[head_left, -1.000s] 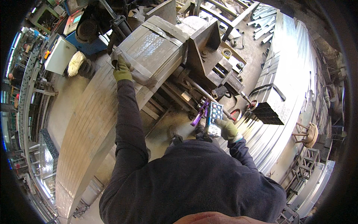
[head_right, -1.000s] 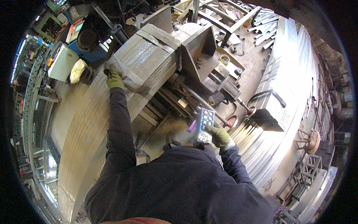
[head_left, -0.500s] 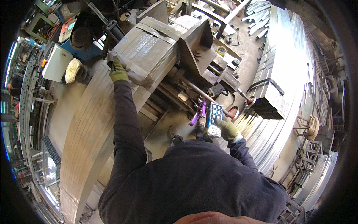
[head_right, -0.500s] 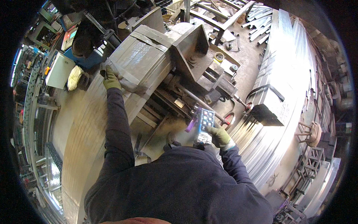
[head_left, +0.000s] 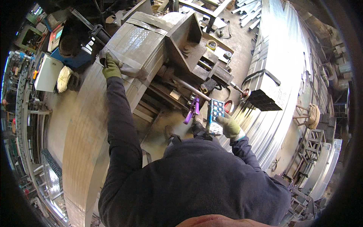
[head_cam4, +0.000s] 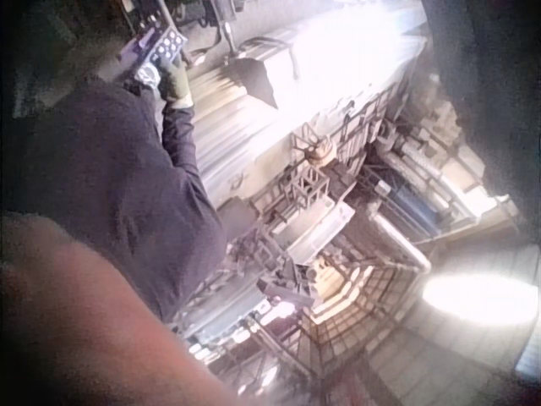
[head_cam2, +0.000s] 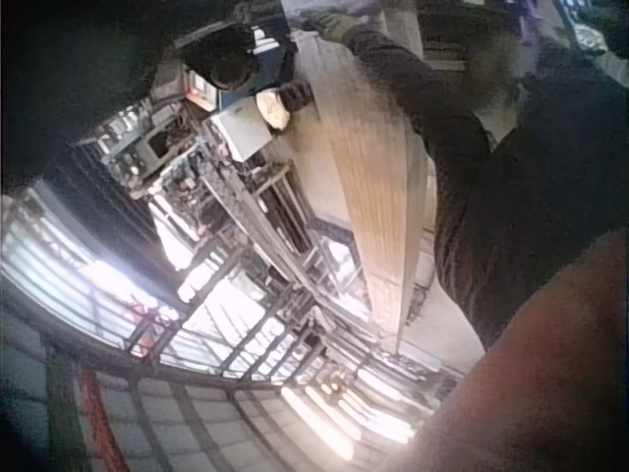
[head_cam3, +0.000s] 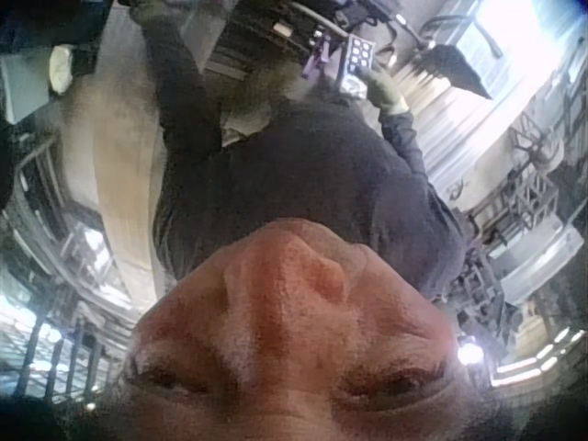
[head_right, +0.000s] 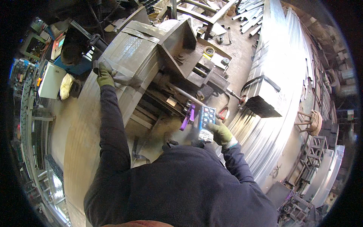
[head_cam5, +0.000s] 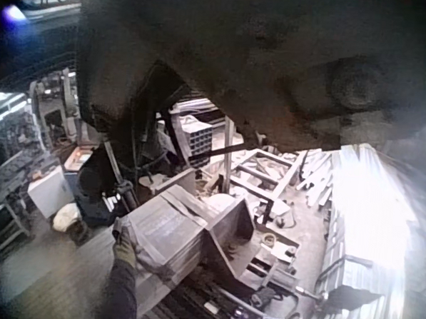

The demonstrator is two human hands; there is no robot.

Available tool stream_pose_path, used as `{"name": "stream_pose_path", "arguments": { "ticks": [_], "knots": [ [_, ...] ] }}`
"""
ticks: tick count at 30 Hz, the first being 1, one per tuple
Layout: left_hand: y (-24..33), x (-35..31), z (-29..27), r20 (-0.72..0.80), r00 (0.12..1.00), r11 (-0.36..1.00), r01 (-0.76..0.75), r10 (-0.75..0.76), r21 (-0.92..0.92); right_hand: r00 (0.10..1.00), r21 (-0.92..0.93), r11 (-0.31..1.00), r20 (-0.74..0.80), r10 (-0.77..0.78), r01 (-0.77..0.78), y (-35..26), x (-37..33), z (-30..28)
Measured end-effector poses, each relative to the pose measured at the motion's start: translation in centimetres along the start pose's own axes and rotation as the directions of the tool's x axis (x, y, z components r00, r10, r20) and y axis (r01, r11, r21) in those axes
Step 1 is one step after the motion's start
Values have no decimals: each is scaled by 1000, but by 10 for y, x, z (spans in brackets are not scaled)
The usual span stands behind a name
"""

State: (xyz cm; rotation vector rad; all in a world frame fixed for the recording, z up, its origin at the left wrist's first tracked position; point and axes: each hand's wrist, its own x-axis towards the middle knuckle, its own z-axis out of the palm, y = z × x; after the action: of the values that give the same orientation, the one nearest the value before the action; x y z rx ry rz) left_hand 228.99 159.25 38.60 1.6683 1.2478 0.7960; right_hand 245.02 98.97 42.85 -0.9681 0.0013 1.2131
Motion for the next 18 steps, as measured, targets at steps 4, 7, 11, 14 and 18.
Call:
{"name": "stream_pose_path", "arguments": {
  "ticks": [4,7,11,14,18],
  "knots": [
    [24,-1,25,-9,999,974,30,-33,-226,1000,71,997,8,5,-5,-8,-19,-6],
    [41,3,47,-69,998,957,-33,14,-287,1000,87,996,-13,-16,17,-9,-36,-10],
    [54,13,60,-58,996,925,-79,61,-372,995,79,996,-98,-32,40,0,-53,-15],
    [47,0,43,9,994,846,-85,106,-526,992,72,996,-124,-35,44,9,-56,-19],
    [27,-45,5,114,971,978,-207,210,-32,993,38,998,-111,48,-44,20,-41,-15]
  ]
}}
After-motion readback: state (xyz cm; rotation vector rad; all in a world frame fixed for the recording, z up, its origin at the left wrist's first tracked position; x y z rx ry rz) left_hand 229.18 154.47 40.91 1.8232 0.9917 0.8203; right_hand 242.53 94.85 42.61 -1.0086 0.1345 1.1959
